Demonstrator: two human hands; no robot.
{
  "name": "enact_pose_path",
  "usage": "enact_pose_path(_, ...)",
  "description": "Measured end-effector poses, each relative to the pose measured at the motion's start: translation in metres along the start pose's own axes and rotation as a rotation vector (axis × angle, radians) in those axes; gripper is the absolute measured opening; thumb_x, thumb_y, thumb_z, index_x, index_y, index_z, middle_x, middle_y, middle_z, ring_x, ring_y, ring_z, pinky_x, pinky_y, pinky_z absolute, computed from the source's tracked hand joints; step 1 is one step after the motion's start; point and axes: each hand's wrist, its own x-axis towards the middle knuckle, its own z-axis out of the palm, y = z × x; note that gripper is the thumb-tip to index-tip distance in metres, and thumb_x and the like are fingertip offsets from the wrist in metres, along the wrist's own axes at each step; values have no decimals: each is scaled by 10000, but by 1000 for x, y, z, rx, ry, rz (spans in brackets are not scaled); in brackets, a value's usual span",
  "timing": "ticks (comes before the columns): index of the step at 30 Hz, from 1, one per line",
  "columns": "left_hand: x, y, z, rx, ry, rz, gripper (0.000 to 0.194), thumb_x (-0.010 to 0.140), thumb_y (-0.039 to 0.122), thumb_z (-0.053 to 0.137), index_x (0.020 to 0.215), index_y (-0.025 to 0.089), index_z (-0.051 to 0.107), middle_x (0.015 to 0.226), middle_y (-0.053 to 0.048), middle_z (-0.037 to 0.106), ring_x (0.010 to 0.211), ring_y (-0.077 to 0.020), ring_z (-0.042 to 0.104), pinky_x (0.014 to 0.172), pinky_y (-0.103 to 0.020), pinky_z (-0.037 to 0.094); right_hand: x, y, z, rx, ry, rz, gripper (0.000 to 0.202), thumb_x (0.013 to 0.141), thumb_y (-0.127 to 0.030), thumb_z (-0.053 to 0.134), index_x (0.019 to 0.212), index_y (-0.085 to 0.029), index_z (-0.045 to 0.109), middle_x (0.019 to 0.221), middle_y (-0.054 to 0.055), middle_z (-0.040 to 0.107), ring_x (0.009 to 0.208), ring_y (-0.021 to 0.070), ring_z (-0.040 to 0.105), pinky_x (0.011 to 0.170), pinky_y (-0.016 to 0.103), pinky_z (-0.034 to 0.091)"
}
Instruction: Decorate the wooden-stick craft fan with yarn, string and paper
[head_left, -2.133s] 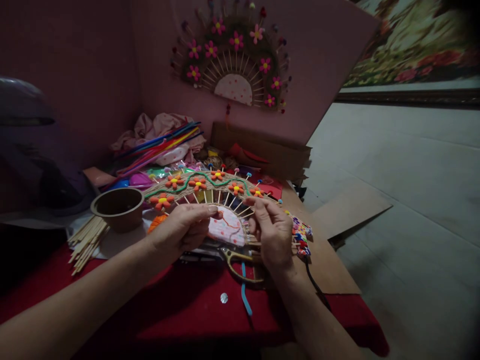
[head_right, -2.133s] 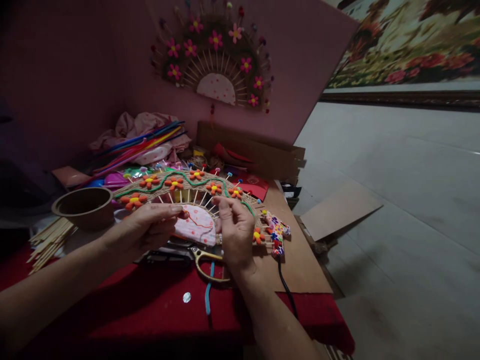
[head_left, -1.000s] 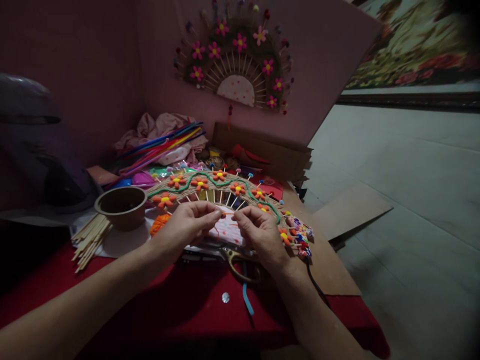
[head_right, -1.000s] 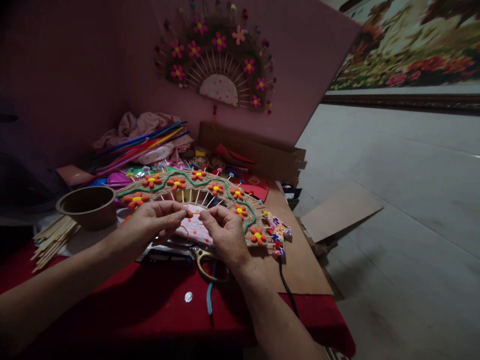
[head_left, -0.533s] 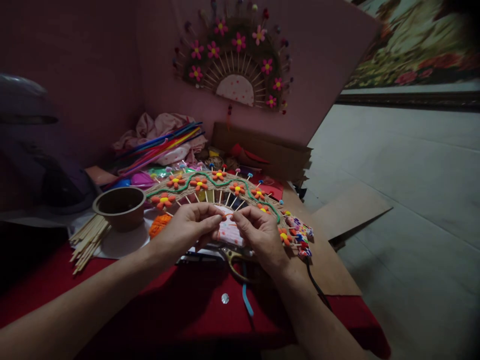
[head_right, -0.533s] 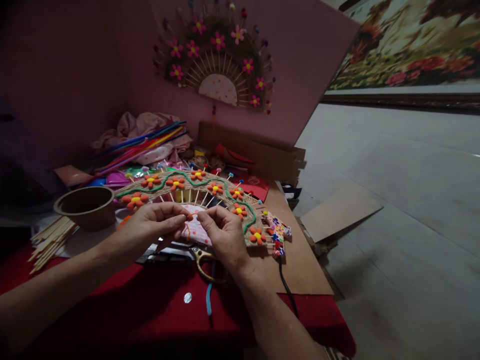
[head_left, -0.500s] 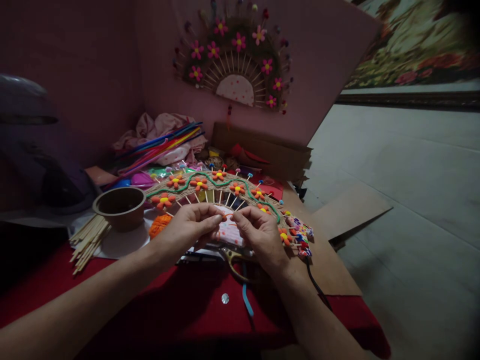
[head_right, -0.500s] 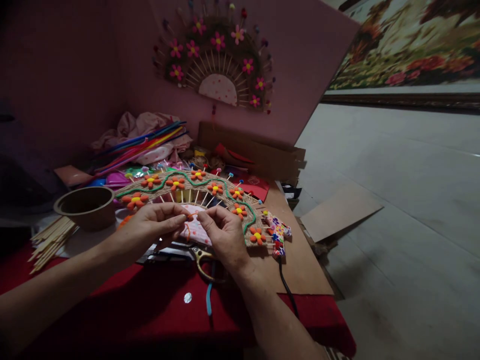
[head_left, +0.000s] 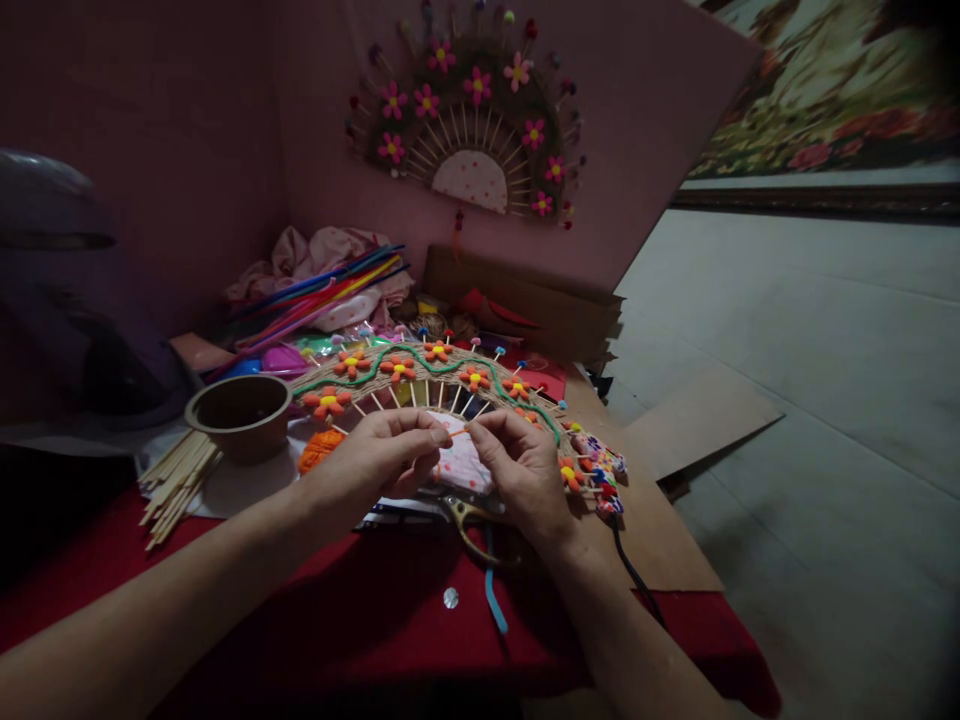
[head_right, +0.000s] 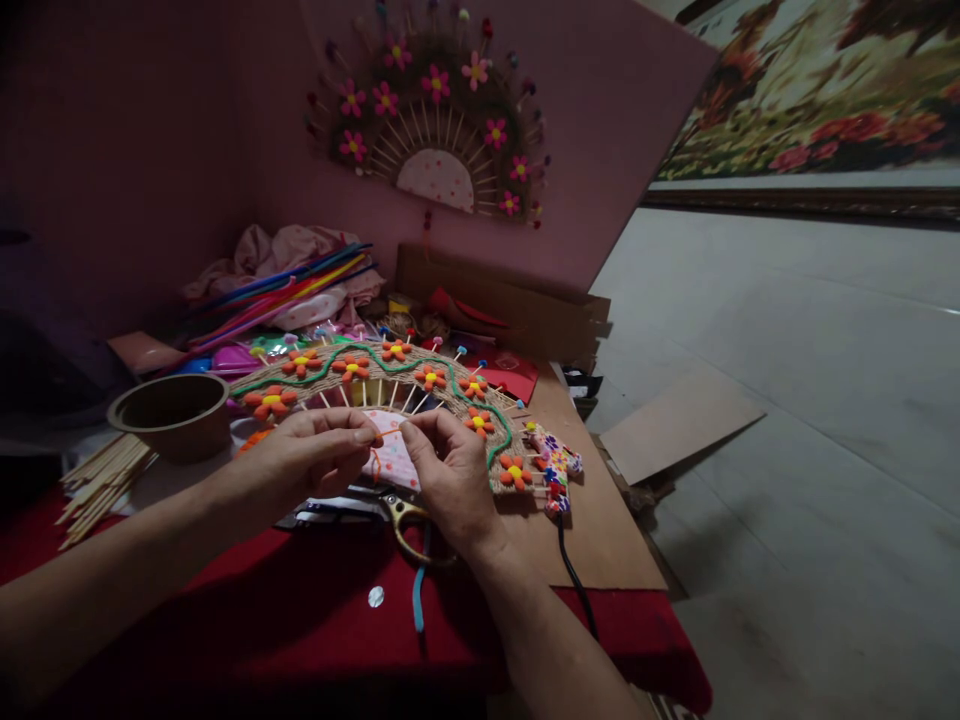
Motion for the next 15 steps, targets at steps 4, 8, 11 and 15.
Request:
enact_pose_path(4,-1,3,-1,-208,-88,-69,101,786,223,602,742,137,571,493,73,327,423,-39,258,413,-172,175,-1,1,1,-19,0,-27,130,828,-315,626,803,-187,636,692,-20,582,611,103,509,562,215,405)
enact_pose_path(8,-2,6,-3,-326,-124,-67,154,780,208,612,674,136,526,526,63,347,445,-39,292,447,-167,273,-1,3,2,-27,20,-19,135,835,-316,615,801,-186,604,658,-33,553,576,95,490,531,208,393)
enact_pose_path(11,-2,5,-3,-318,-94,-70,143,762,212,631,690,133,536,523,63,356,443,-38,295,442,-161,270,-2,5,2,-100,56,-56,143,853,-314,592,806,-179,589,663,-32,545,585,93,488,529,202,391)
enact_pose_path(15,-3,5,-1,-285,-62,-100,129,741,223,651,724,136,557,516,62,371,427,-35,283,411,-160,198,-4,8,3,-226,110,-114,150,877,-308,560,806,-177,580,672,-27,550,583,94,488,524,207,382)
